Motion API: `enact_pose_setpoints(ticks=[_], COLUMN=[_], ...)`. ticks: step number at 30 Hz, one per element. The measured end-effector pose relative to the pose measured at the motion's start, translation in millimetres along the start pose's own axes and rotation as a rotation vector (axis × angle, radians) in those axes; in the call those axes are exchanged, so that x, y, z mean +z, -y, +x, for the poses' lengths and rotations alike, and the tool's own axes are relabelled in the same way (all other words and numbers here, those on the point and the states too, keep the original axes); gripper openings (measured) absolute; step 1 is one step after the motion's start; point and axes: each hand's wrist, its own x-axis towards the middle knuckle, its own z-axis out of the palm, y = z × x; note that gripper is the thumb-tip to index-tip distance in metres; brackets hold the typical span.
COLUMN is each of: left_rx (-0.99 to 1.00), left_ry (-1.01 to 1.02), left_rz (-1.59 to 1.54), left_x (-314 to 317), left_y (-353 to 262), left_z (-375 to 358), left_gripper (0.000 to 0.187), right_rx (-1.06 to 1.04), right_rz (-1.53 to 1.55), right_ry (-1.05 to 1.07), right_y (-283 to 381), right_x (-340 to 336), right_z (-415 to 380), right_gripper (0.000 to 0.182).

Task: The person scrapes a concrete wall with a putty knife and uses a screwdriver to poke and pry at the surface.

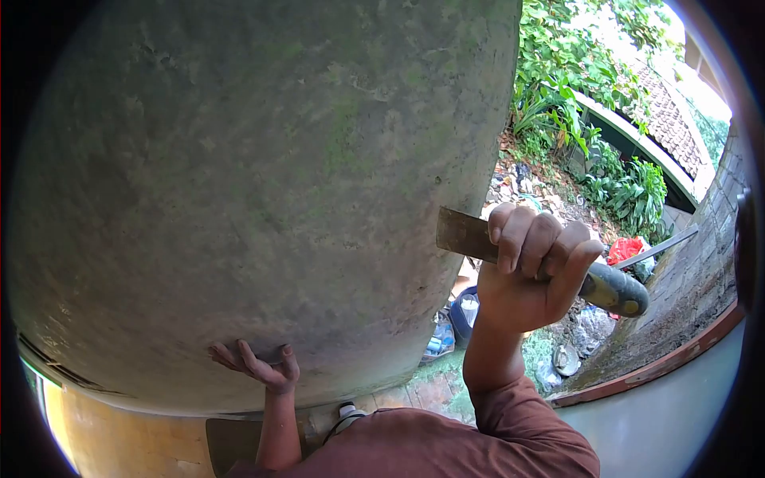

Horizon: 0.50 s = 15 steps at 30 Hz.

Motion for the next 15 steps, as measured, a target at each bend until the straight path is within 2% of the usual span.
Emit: enact_pose_setpoints(ticks=[5, 7, 8, 9, 11, 13, 14, 15], left_rx=[0.012, 0.013, 0.019, 0.011, 0.005, -0.010, -0.004, -0.003], left_ry=[0.001, 0.017, 0.013, 0.022, 0.039, 0.037, 0.044, 0.054], left_rz=[-0.004, -0.012, -0.006, -0.011, -0.017, -0.045, -0.047, -0.051], left_x=[-2.6, -2.9, -2.9, -3.4, -6.3, -5.9, -8.7, -10.2], left_y=[-4.4, -3.2, -3.2, -4.2, -4.2, -3.3, -2.8, -2.4], left_z=[2.2, 1.9, 2.9, 3.0, 1.5, 0.7, -1.0, -1.5], left_gripper=[0.071, 0.072, 0.072, 0.072, 0.072, 0.070, 0.070, 0.070], right_rx=[0.032, 0.001, -0.105, -0.120, -0.147, 0.127, 0.015, 0.066], right_rz=[-0.043, 0.021, 0.039, 0.083, 0.141, -0.258, 0.002, 0.021], right_ry=[0.102, 0.056, 0.060, 0.126, 0.045, -0.314, 0.080, 0.118], right_y=[5.8, 26.5, 36.1, 47.9, 44.5, 4.5, 0.9, 5.7], right_x=[-1.7, 2.1, 0.2, -0.4, 3.5, -11.3, 0.0, -3.5], right_z=[-4.2, -8.5, -9.4, -5.1, -7.7, -27.1, -6.6, -1.8], right_gripper=[0.036, 0.032, 0.029, 0.031, 0.034, 0.037, 0.038, 0.038])
